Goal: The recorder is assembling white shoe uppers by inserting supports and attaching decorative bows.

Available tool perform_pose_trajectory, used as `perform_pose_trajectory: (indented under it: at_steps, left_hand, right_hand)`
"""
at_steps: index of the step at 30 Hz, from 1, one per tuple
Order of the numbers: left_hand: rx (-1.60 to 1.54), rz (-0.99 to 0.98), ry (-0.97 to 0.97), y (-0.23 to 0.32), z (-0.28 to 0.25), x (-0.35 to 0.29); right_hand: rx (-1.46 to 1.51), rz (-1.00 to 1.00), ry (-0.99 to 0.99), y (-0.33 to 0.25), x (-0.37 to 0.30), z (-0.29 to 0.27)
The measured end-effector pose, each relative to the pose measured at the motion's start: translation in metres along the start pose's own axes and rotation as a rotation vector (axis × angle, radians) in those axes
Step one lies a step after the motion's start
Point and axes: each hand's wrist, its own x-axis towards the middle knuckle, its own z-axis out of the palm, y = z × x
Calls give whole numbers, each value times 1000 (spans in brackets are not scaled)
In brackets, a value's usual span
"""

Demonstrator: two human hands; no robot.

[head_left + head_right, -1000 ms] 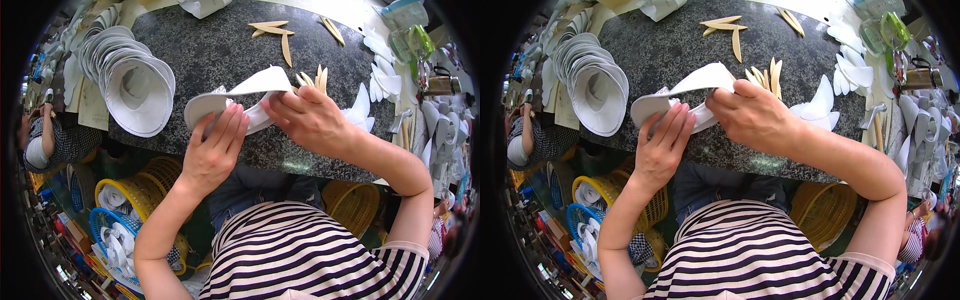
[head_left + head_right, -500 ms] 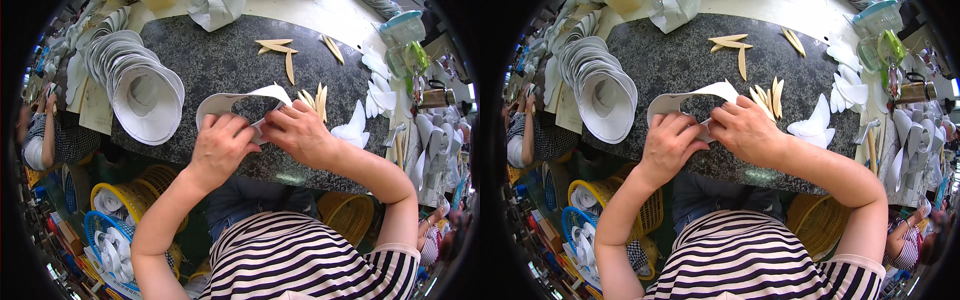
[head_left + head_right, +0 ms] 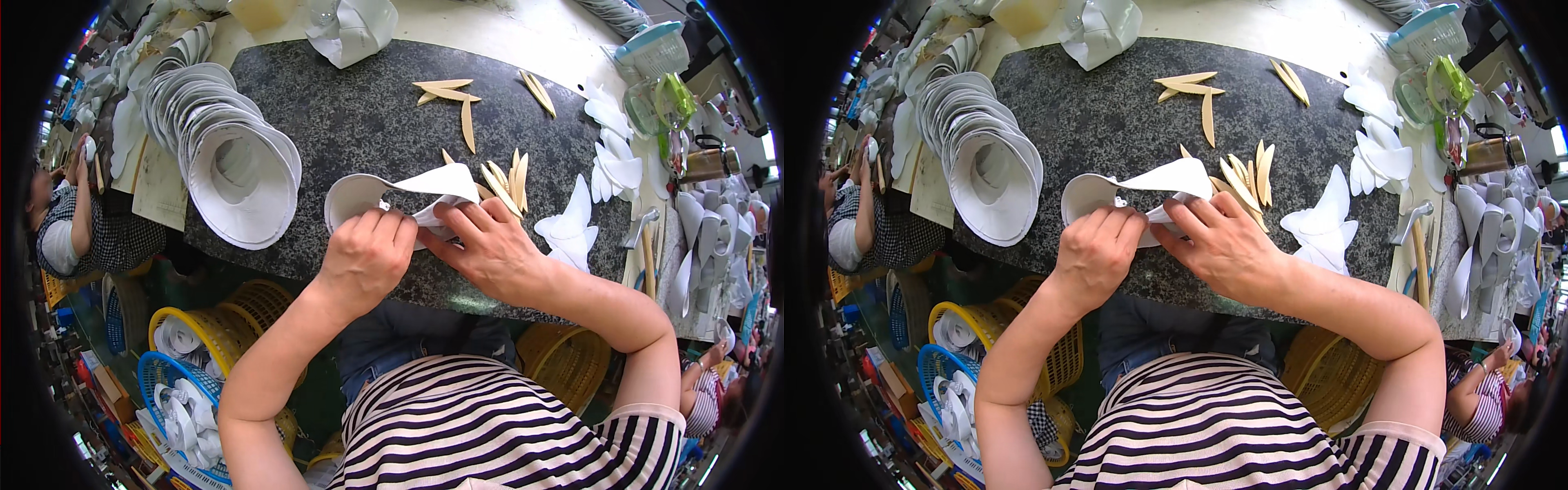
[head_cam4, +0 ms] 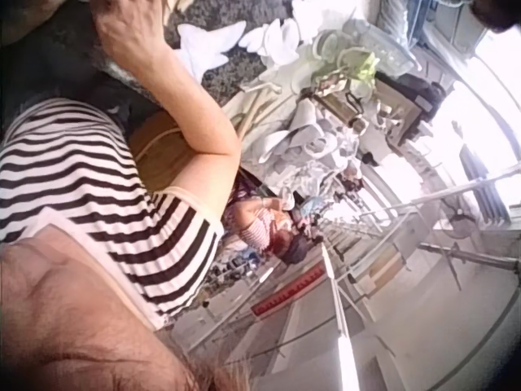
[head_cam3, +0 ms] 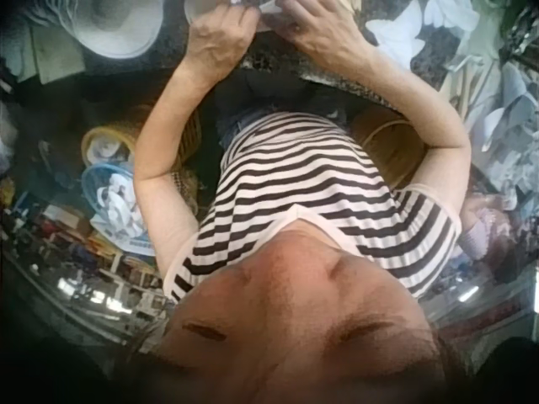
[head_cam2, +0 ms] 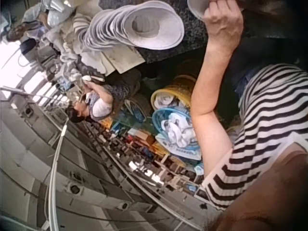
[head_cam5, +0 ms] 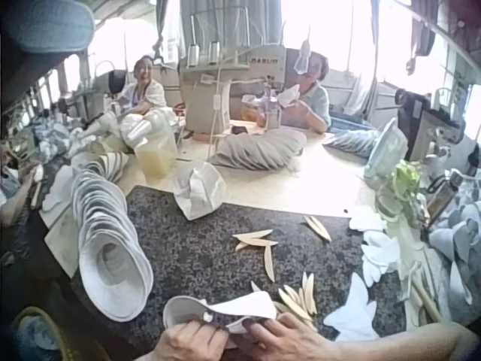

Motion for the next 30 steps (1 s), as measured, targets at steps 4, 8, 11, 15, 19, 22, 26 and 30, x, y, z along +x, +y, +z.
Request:
perform_pose_trajectory:
  at_steps: [4, 8, 11, 15, 19, 22, 26, 30]
  left_hand:
    - [46, 5, -71, -8, -2, 12]
    - [-59, -51, -13, -17, -3, 24]
    - [-40, -66, -2, -14, -2, 22]
    - [-24, -68, 26, -10, -6, 12]
    - [17, 69, 85, -7, -4, -2]
    - [67, 170, 111, -2, 0, -15]
    - [104, 193, 122, 3, 5, -22]
    - [79, 191, 127, 5, 7, -21]
  right_hand:
    - [-86, -28, -51, -1, 1, -7]
    - [-104, -40, -80, -1, 3, -10]
    - [-77, -24, -76, -1, 2, -8]
    - [-62, -16, -61, 0, 3, -7]
    - [-35, -38, -24, 3, 2, -4]
    - [24, -90, 32, 10, -2, -1]
    - [58, -83, 31, 13, -6, -1]
    - [18, -6, 107, 6, -1, 9]
